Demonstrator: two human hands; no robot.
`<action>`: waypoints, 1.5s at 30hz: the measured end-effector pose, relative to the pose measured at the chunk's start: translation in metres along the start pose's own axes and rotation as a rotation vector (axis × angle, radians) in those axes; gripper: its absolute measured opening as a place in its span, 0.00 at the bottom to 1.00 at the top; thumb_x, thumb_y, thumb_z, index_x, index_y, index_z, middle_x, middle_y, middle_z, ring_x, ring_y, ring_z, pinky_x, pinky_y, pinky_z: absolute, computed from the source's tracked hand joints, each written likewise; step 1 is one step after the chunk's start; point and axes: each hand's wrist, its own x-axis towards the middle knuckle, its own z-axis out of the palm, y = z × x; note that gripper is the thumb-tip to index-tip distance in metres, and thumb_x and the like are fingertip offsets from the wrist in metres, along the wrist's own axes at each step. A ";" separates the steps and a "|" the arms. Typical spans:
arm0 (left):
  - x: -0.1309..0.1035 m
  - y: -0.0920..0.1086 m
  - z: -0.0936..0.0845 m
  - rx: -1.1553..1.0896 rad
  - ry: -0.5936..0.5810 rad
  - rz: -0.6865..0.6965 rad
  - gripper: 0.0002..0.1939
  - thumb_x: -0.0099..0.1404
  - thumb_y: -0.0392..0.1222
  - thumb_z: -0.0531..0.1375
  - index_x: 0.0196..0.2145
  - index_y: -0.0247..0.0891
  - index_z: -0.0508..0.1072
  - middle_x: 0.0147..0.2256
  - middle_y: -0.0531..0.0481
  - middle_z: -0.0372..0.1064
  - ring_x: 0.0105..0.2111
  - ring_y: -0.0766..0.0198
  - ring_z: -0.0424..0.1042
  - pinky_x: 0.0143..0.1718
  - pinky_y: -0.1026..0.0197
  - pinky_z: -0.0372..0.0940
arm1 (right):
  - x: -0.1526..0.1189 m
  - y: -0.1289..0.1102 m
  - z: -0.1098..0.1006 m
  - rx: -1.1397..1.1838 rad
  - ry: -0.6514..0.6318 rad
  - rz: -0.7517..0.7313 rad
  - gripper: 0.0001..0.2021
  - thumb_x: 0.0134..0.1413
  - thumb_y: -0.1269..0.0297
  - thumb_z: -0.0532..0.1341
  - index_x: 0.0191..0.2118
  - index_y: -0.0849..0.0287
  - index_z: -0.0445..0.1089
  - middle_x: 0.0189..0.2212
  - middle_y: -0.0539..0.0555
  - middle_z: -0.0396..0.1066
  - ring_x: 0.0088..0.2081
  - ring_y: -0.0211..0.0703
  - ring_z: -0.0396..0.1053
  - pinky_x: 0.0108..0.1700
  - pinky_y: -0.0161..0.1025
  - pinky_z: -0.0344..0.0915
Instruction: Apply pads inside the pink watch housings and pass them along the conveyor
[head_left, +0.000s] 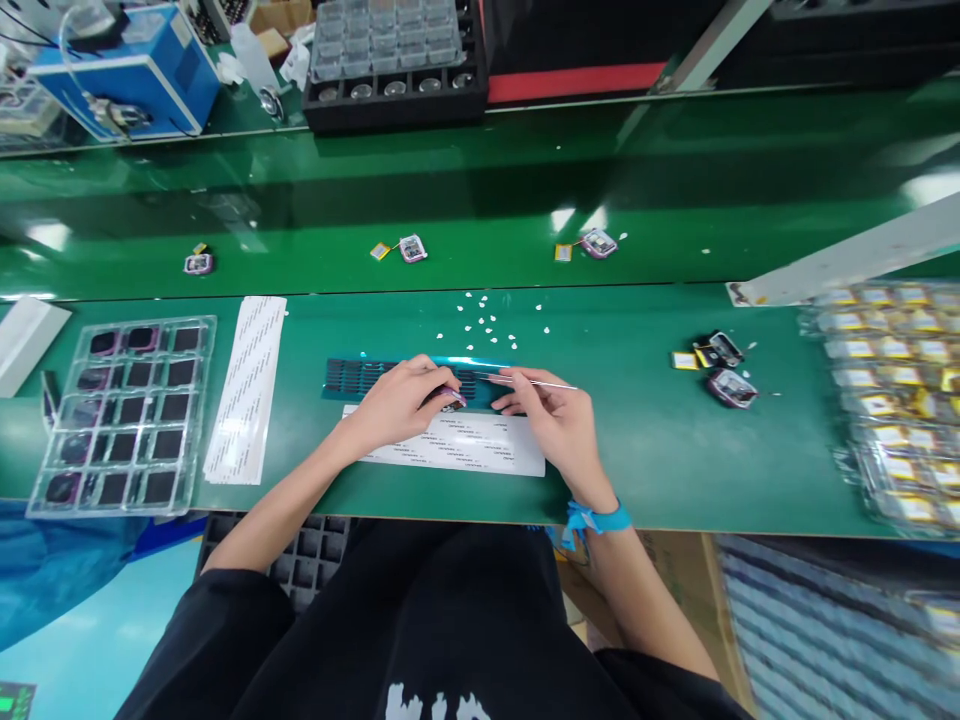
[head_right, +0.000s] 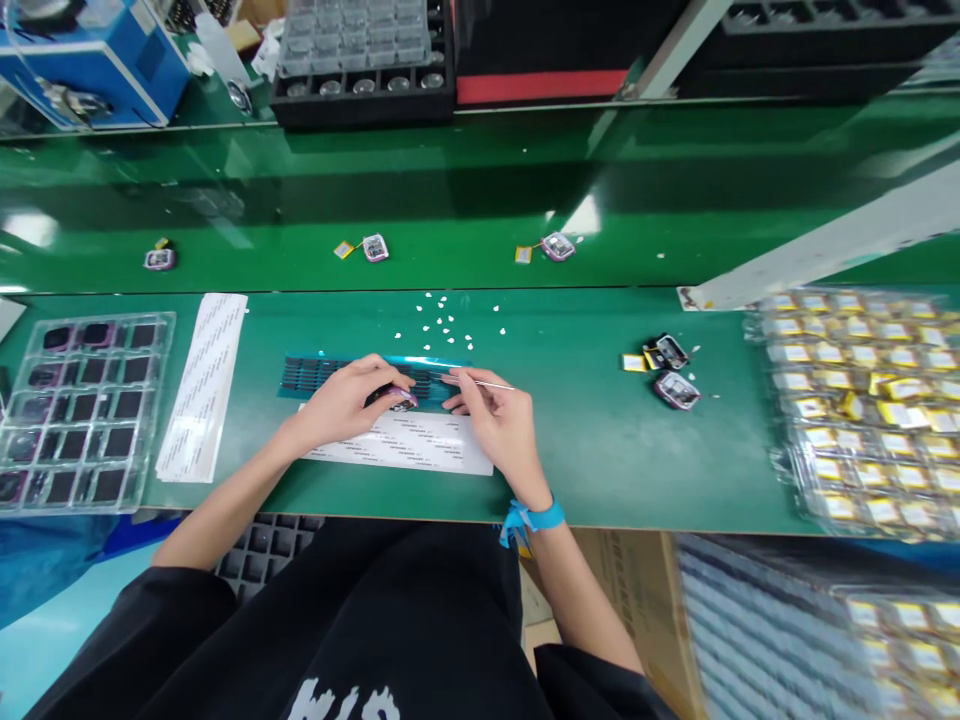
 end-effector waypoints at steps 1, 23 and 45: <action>0.000 0.000 0.002 0.007 0.001 0.004 0.10 0.75 0.38 0.55 0.45 0.40 0.78 0.45 0.45 0.78 0.49 0.54 0.74 0.49 0.52 0.67 | 0.000 0.000 0.000 0.004 -0.001 0.005 0.19 0.61 0.47 0.66 0.42 0.60 0.79 0.37 0.59 0.82 0.28 0.44 0.79 0.31 0.40 0.80; 0.009 -0.012 0.022 0.110 0.022 0.031 0.11 0.75 0.38 0.52 0.47 0.40 0.75 0.40 0.45 0.74 0.48 0.52 0.70 0.47 0.51 0.63 | 0.021 -0.006 -0.013 -0.711 -0.167 -0.780 0.12 0.70 0.69 0.59 0.50 0.53 0.79 0.44 0.51 0.82 0.28 0.40 0.80 0.28 0.35 0.76; 0.008 0.008 0.000 -1.444 0.151 -0.492 0.07 0.63 0.40 0.64 0.31 0.33 0.76 0.31 0.39 0.81 0.22 0.68 0.67 0.26 0.62 0.63 | 0.048 -0.016 0.003 -0.599 0.149 -1.052 0.23 0.66 0.76 0.62 0.62 0.48 0.71 0.49 0.52 0.80 0.32 0.43 0.82 0.32 0.34 0.79</action>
